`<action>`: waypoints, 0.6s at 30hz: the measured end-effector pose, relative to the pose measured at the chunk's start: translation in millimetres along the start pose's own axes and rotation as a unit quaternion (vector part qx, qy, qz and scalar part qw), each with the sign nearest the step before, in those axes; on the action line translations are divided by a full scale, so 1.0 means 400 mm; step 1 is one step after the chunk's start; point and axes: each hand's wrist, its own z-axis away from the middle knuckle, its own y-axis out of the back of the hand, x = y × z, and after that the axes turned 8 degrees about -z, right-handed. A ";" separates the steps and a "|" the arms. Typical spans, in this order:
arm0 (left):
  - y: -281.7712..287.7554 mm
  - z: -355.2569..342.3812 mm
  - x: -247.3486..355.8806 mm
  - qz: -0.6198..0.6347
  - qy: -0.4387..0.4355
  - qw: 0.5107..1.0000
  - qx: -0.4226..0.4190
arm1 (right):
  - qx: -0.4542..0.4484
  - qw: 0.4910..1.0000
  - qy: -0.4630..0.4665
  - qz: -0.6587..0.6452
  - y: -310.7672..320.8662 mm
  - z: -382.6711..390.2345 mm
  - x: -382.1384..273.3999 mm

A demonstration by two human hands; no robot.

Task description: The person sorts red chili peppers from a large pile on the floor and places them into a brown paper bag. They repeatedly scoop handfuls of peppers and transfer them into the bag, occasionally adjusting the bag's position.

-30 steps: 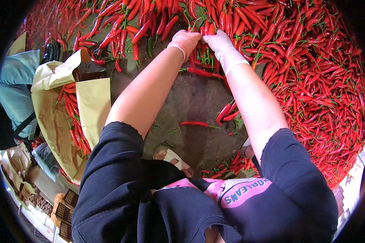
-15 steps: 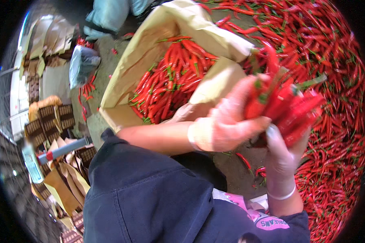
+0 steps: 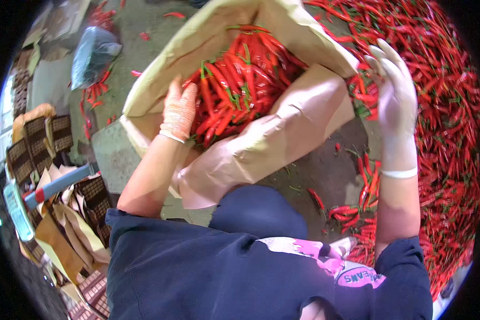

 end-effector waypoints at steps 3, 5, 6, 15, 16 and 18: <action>-0.053 -0.080 0.003 -0.457 -0.457 0.762 0.021 | 0.056 0.993 0.053 0.092 0.235 0.093 -0.038; -0.139 -0.091 0.015 -0.562 -0.478 0.670 -0.079 | 0.107 0.974 0.055 0.193 0.369 0.161 -0.029; -0.175 -0.097 0.009 -0.596 -0.483 0.634 -0.102 | 0.122 0.961 0.055 0.241 0.449 0.189 -0.020; -0.268 -0.159 -0.074 -0.720 -0.392 0.554 -0.143 | 0.209 0.754 -0.316 0.536 0.841 0.433 0.167; -0.262 -0.146 -0.015 -0.723 -0.360 0.553 -0.207 | 0.182 0.702 -0.364 0.584 0.820 0.435 0.187; -0.234 -0.152 0.106 -0.696 -0.305 0.579 -0.295 | 0.250 0.719 -0.355 0.542 0.798 0.432 0.224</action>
